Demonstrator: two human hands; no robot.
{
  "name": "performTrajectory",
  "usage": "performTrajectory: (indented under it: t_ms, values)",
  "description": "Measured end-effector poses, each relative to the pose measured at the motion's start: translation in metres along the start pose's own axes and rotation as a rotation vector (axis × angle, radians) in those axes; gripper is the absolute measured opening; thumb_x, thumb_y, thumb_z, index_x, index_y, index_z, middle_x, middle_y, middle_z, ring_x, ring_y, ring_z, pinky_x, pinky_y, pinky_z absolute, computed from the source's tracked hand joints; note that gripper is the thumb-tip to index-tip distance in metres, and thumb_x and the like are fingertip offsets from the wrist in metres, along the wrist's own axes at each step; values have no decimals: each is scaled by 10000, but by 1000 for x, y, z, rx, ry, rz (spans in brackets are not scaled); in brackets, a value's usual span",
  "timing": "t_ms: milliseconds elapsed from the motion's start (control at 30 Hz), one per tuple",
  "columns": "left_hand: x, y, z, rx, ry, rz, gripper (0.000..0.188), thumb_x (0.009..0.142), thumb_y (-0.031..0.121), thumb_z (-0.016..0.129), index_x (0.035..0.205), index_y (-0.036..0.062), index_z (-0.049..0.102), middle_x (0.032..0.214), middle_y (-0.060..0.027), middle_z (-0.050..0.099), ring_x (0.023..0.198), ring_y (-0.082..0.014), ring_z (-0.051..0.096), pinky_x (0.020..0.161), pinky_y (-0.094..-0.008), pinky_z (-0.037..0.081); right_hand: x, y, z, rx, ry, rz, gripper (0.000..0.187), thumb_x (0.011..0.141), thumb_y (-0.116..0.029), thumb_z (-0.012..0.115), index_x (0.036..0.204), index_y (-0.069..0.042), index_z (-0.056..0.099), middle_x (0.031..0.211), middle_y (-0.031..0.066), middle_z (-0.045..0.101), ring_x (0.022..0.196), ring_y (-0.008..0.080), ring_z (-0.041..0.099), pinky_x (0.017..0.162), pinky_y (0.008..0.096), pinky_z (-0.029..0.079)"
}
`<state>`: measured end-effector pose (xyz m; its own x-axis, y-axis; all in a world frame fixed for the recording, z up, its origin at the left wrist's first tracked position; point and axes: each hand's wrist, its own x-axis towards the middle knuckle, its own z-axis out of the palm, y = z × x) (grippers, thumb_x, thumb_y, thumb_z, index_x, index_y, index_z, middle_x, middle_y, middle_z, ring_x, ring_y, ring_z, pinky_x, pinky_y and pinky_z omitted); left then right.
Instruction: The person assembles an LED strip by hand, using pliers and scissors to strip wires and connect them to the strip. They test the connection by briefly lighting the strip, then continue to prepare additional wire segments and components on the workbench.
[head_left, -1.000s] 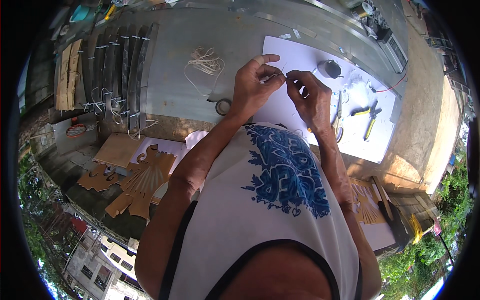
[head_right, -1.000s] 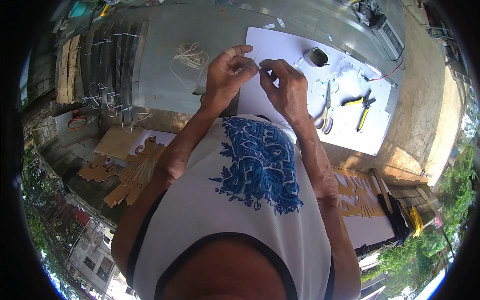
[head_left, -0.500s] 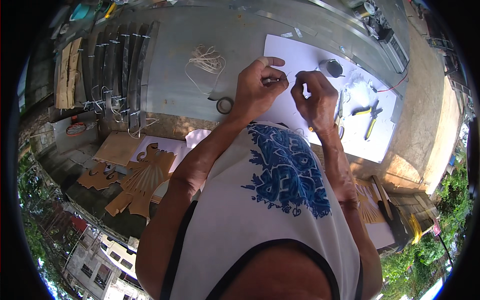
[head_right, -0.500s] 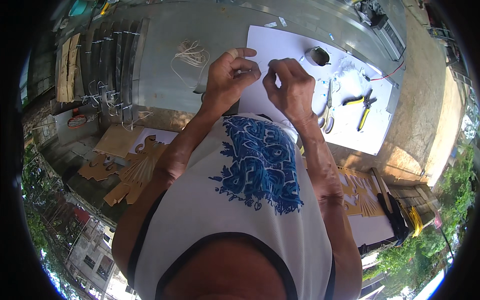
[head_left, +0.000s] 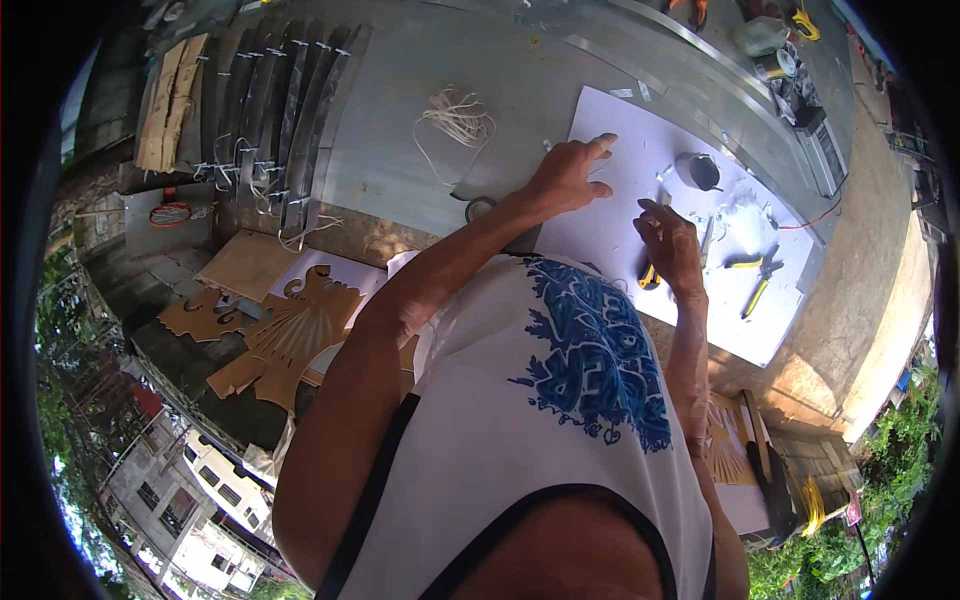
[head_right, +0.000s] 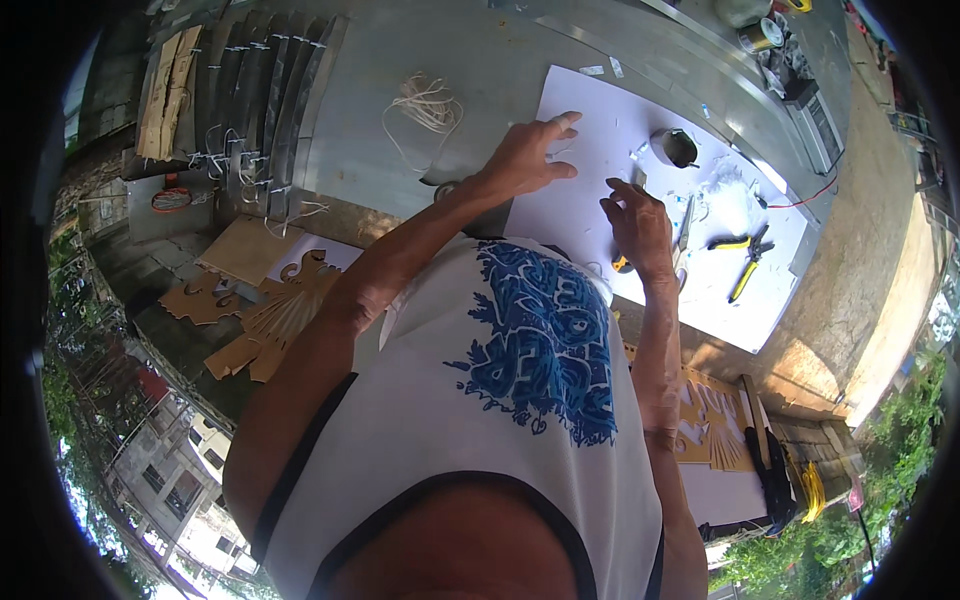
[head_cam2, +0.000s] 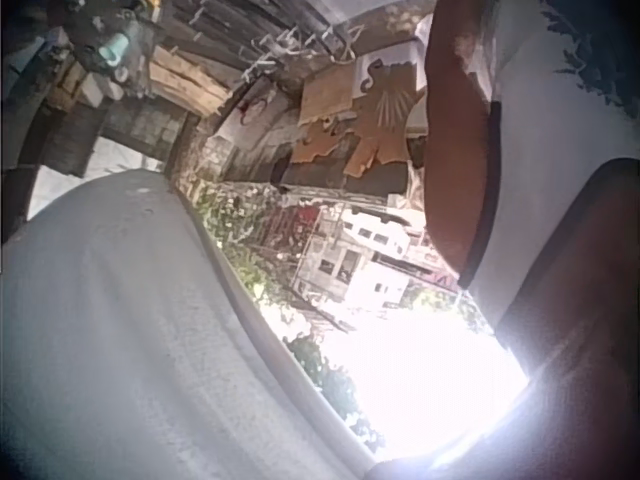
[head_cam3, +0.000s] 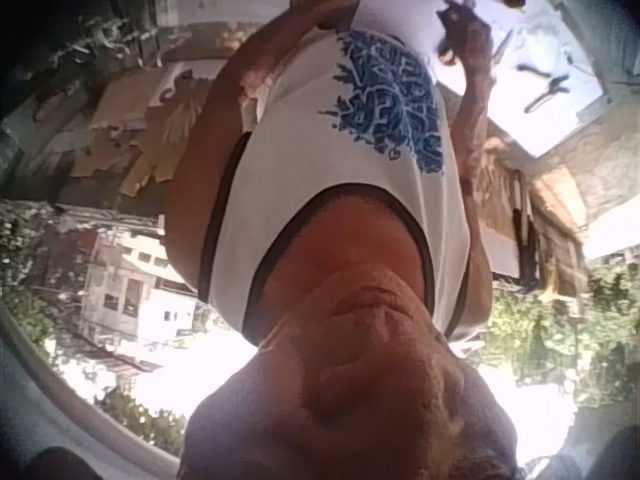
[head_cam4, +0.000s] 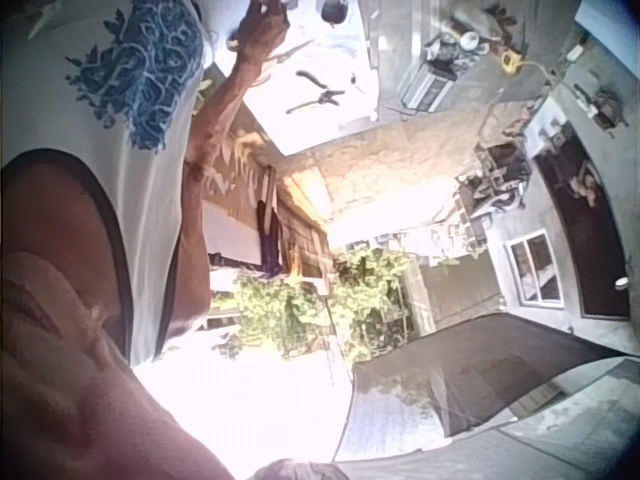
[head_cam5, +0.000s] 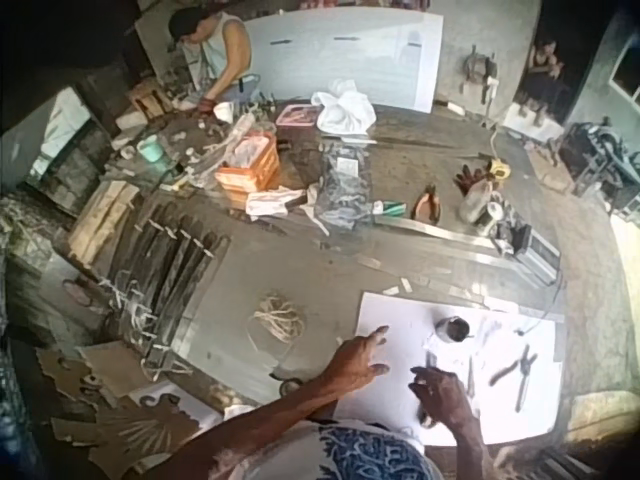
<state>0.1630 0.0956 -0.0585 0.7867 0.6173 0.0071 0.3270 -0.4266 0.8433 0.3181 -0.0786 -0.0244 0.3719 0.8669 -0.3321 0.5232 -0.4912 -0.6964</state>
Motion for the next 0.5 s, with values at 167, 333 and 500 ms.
performTrajectory:
  t_ms: [167,333,500]
  values:
    - [-21,-18,-23,178,102,60,400,850,159,759,1213,23,661,1012,-164,737,832,-311,721,787,-377,571,-17,9,13,-7,91,-29,239,921,-86,645,1149,-46,704,987,168,729,857,315,729,768,384,564]
    - [-68,-52,-94,336,361,-172,211,836,155,760,1004,40,710,837,-110,722,783,-253,695,719,-367,539,-32,13,24,82,82,13,196,914,-74,670,1101,-32,712,968,156,734,815,289,734,743,365,560]
    - [-96,-67,-111,651,230,-125,218,776,219,790,897,58,706,754,-90,678,804,-279,644,794,-457,481,-19,-12,35,136,-19,-99,153,898,-59,696,1041,-14,728,936,147,733,792,270,731,707,354,553]
